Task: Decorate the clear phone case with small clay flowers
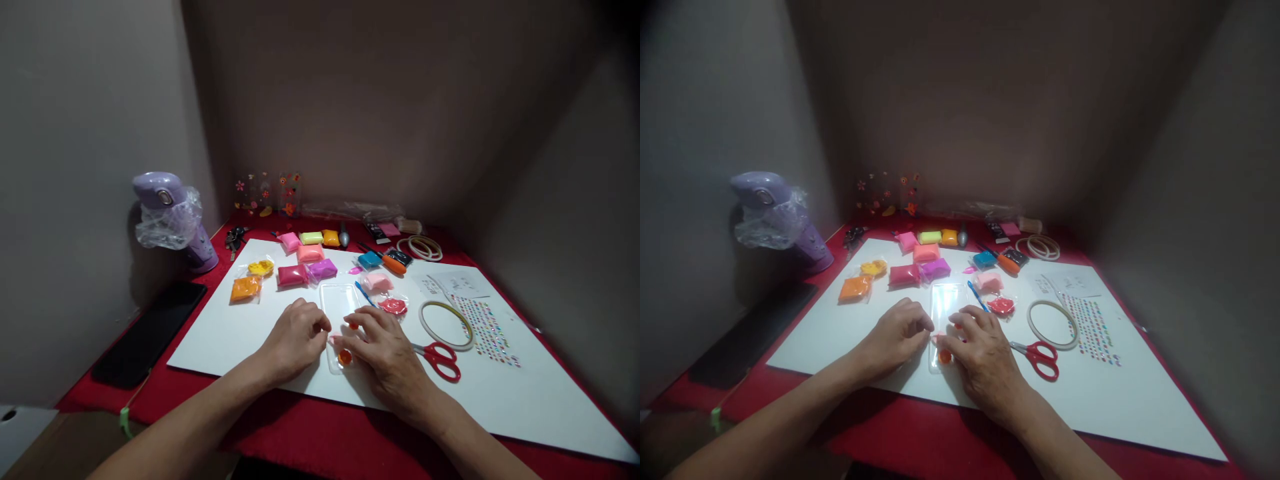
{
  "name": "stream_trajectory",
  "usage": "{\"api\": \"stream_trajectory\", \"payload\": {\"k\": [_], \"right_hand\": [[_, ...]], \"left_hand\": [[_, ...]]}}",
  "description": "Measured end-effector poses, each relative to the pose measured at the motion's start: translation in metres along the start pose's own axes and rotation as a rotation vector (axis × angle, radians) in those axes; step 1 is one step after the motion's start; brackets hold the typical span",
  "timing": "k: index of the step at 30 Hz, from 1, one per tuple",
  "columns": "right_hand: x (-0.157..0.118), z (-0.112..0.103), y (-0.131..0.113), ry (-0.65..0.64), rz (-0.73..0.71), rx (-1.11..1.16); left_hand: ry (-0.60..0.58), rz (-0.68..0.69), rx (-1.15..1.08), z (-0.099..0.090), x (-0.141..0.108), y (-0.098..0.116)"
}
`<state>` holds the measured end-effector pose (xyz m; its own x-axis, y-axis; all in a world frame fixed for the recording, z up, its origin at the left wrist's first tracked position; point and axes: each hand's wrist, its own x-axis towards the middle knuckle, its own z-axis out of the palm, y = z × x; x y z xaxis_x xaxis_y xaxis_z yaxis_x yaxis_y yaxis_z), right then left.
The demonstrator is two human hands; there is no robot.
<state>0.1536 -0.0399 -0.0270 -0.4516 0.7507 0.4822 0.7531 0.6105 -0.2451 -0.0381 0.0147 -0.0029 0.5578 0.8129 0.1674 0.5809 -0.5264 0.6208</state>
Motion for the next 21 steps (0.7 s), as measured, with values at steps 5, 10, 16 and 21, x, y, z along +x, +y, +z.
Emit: {"api": "stream_trajectory", "payload": {"k": [5,10,16,21], "right_hand": [[0.0001,0.0003,0.0009,0.013,-0.005,0.009],[0.0006,-0.0006,-0.0001,0.003,0.0,0.01],[0.0007,-0.0015,-0.0003,-0.002,0.001,0.026],[0.0001,-0.0001,0.0008,-0.006,0.003,0.013]], "left_hand": [[-0.035,0.027,-0.002,0.0006,-0.0003,-0.0009],[-0.021,0.035,-0.018,-0.0009,-0.0003,-0.0021],[-0.054,0.082,0.109,-0.0008,-0.0008,-0.0034],[-0.027,0.053,0.048,-0.0009,-0.0008,-0.0033]]}}
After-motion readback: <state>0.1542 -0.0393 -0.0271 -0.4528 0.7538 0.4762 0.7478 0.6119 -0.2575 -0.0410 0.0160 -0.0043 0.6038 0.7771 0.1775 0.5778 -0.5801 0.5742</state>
